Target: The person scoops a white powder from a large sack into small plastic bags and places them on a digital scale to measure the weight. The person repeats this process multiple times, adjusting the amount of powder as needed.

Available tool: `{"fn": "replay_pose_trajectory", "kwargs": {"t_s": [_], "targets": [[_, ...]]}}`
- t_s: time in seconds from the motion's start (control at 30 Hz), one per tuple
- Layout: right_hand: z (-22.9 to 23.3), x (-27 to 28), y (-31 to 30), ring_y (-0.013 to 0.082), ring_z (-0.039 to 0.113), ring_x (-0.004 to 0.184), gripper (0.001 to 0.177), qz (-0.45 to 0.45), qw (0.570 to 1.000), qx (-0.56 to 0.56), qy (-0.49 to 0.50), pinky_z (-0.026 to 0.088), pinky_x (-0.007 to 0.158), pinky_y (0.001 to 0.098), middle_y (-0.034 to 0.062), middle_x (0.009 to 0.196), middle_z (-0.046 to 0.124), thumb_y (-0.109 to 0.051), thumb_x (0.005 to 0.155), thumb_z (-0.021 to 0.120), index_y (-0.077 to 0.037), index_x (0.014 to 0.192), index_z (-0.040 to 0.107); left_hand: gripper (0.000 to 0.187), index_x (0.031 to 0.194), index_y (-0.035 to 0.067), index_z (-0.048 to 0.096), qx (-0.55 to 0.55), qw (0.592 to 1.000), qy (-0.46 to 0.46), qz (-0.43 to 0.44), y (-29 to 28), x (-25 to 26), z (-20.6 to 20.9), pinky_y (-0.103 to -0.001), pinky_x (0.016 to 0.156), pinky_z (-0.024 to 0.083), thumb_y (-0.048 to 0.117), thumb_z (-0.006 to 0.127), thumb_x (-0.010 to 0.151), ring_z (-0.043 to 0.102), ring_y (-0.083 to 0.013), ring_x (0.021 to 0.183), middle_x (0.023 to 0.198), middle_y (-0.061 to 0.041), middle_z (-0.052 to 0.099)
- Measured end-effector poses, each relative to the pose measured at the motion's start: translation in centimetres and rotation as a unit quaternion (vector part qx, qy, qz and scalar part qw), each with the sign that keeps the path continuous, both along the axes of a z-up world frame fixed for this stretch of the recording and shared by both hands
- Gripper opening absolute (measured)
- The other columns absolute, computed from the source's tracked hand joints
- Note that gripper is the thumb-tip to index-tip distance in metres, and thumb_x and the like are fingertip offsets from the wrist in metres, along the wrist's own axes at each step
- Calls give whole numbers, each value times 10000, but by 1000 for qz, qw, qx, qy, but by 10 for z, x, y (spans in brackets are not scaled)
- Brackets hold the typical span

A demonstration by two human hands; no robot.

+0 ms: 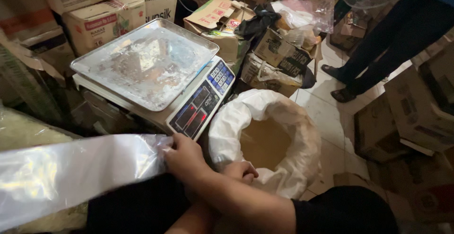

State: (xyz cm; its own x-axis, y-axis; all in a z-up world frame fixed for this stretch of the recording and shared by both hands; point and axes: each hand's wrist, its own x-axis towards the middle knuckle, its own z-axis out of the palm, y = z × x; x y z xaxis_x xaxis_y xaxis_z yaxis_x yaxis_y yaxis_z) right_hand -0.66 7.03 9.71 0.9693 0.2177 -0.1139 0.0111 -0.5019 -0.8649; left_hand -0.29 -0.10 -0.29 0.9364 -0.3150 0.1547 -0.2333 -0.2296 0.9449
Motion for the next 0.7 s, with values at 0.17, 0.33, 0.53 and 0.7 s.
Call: {"fn": "replay_pose_trajectory", "kwargs": {"t_s": [0.17,0.33,0.53,0.7], "targets": [[14,1,0,269,699,810,269,40,996,-7,-84,551,752,368,177,891,712,-110,841,602,-41,1098,639,226,1057,54,716,33,997,59,-23,9,-4,0,-362,743,555,223,641,928,713,-213,826,910,-110,747],[5,10,-2,239,725,818,268,57,996,32,-60,556,773,346,150,883,751,-101,864,561,-80,1063,739,241,1061,66,718,-7,994,77,-72,15,-8,28,-351,735,546,261,664,928,701,-198,818,916,-86,754],[5,30,-1,229,695,732,275,83,994,40,-50,554,728,352,147,791,746,-98,853,532,-10,972,764,265,1059,86,751,-23,973,188,-135,67,-37,102,-333,743,538,295,657,927,702,-167,815,946,-52,780],[23,31,5,209,665,691,268,78,996,11,29,551,671,382,144,777,735,-242,916,643,-1,946,757,288,1058,102,779,-41,928,366,51,215,-104,152,-319,749,532,323,651,925,702,-142,812,970,-23,803]]}}
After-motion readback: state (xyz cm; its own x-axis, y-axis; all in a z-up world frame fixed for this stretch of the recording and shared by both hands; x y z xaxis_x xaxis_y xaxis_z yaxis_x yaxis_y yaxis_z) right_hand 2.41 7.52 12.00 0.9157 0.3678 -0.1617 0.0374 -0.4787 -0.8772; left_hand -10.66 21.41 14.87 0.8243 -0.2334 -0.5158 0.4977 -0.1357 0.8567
